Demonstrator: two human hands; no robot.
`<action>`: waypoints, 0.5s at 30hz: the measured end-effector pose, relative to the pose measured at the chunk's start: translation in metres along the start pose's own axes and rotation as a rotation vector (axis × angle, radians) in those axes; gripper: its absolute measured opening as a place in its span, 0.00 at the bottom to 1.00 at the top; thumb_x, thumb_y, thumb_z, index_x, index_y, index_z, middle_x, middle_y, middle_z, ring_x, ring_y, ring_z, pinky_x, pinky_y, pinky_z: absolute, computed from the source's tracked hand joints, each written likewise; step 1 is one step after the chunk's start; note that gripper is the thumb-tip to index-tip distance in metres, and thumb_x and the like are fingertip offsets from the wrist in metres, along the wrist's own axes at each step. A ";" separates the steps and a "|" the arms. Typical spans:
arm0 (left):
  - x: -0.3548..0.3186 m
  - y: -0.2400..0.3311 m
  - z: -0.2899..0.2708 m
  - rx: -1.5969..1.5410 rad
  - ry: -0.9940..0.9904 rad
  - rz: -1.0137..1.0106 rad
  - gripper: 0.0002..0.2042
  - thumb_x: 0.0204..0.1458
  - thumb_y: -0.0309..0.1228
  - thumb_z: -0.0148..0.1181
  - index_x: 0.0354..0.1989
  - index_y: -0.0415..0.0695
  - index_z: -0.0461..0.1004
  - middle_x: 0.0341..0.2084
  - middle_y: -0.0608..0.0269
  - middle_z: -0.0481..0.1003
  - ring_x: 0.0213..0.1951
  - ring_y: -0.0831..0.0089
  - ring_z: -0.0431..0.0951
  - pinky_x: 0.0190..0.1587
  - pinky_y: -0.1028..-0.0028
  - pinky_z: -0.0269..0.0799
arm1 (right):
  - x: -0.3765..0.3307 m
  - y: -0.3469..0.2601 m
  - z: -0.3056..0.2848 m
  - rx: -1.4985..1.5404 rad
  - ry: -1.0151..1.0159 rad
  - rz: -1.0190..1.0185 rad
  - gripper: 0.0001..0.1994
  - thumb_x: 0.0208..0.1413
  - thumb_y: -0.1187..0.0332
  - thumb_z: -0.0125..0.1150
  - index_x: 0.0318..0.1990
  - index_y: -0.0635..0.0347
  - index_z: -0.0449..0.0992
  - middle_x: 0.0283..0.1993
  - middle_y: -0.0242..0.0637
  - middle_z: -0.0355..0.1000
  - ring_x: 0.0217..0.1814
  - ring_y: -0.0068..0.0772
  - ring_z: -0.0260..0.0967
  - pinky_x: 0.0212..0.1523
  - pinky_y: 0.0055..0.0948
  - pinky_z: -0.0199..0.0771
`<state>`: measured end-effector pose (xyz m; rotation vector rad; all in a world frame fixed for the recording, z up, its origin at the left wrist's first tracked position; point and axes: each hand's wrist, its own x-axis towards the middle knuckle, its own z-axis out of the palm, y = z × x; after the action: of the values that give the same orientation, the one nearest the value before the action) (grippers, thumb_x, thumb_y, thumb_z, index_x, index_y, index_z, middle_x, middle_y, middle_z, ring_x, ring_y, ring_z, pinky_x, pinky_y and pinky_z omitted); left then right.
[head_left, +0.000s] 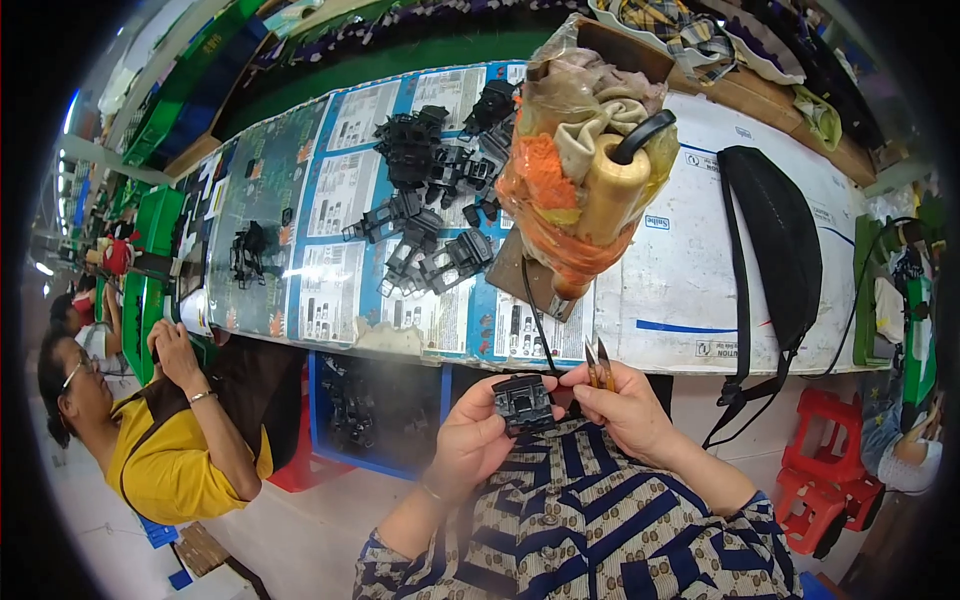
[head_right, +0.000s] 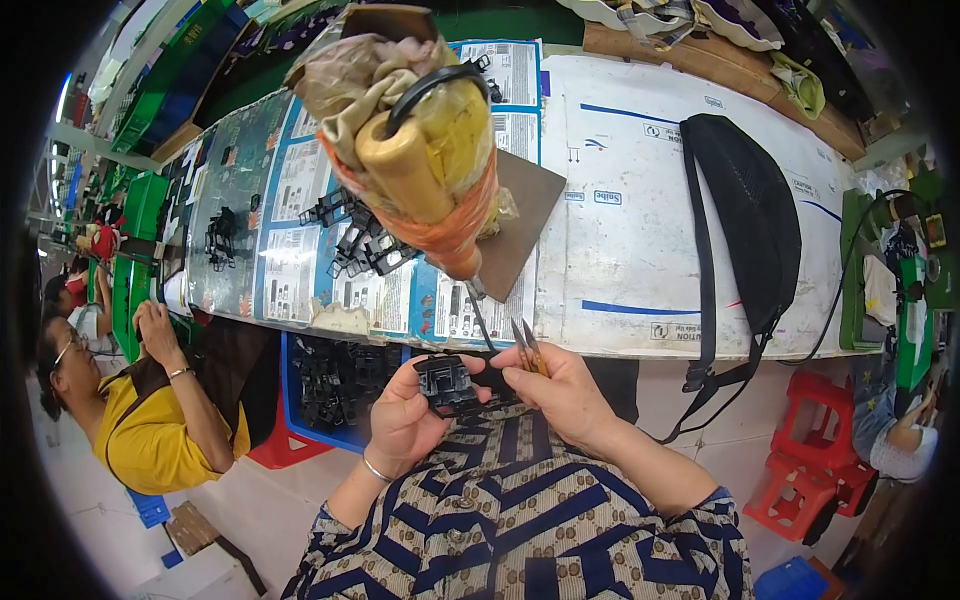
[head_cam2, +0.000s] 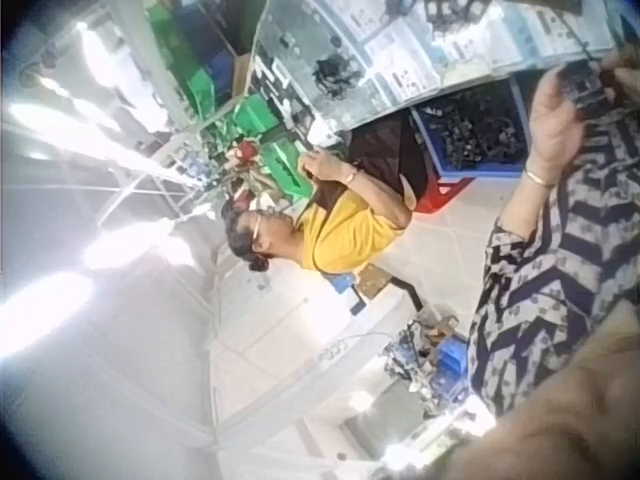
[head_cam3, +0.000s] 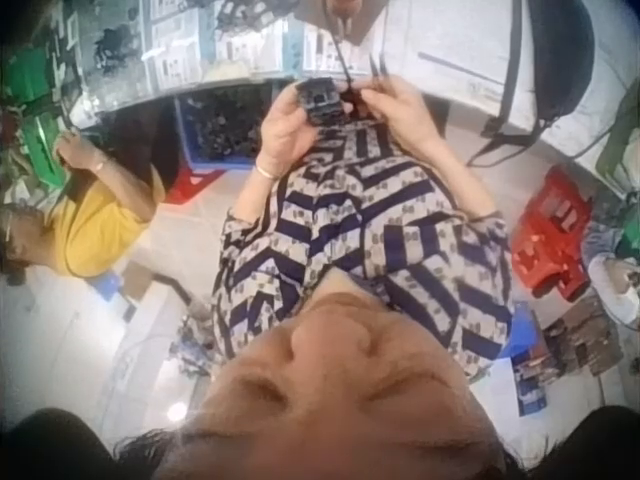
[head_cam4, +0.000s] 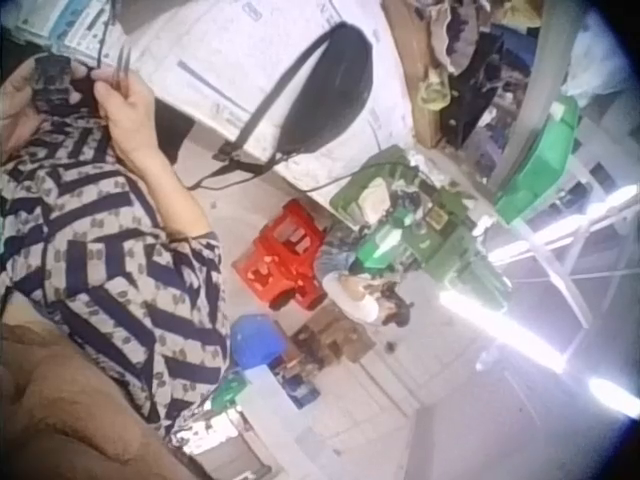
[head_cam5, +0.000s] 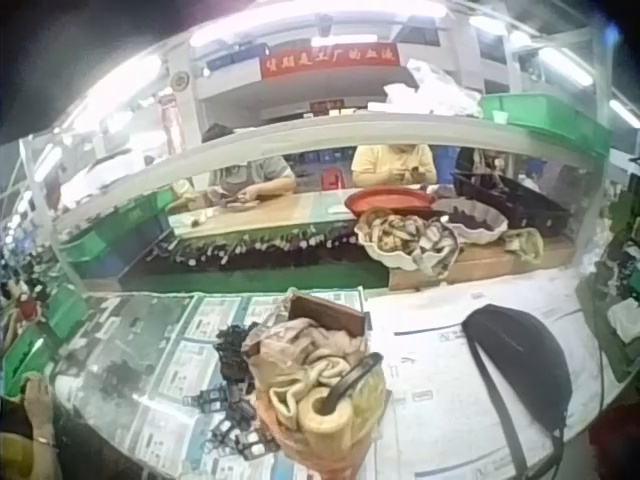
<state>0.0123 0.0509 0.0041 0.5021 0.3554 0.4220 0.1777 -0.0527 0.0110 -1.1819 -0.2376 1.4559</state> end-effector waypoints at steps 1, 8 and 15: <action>-0.001 0.000 0.000 0.002 -0.003 0.003 0.22 0.49 0.31 0.56 0.53 0.39 0.61 0.51 0.38 0.63 0.48 0.47 0.69 0.53 0.53 0.62 | -0.001 0.001 0.000 -0.001 -0.009 -0.008 0.09 0.53 0.75 0.51 0.42 0.67 0.70 0.24 0.24 0.60 0.23 0.13 0.52 0.24 0.15 0.51; -0.004 -0.001 -0.006 -0.003 -0.018 -0.002 0.21 0.49 0.31 0.55 0.53 0.41 0.61 0.51 0.36 0.62 0.49 0.46 0.69 0.54 0.54 0.63 | -0.003 0.005 -0.002 -0.018 -0.007 -0.010 0.09 0.54 0.75 0.51 0.42 0.67 0.70 0.22 0.24 0.59 0.22 0.13 0.50 0.23 0.15 0.50; -0.008 -0.001 -0.005 0.019 -0.054 0.000 0.20 0.50 0.30 0.54 0.52 0.41 0.62 0.51 0.36 0.62 0.48 0.48 0.70 0.53 0.54 0.64 | -0.006 0.006 0.001 -0.013 -0.009 0.016 0.07 0.53 0.76 0.52 0.39 0.66 0.70 0.29 0.30 0.66 0.23 0.15 0.55 0.24 0.14 0.56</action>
<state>0.0035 0.0480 0.0011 0.5307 0.3080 0.4046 0.1719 -0.0592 0.0102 -1.1904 -0.2449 1.4762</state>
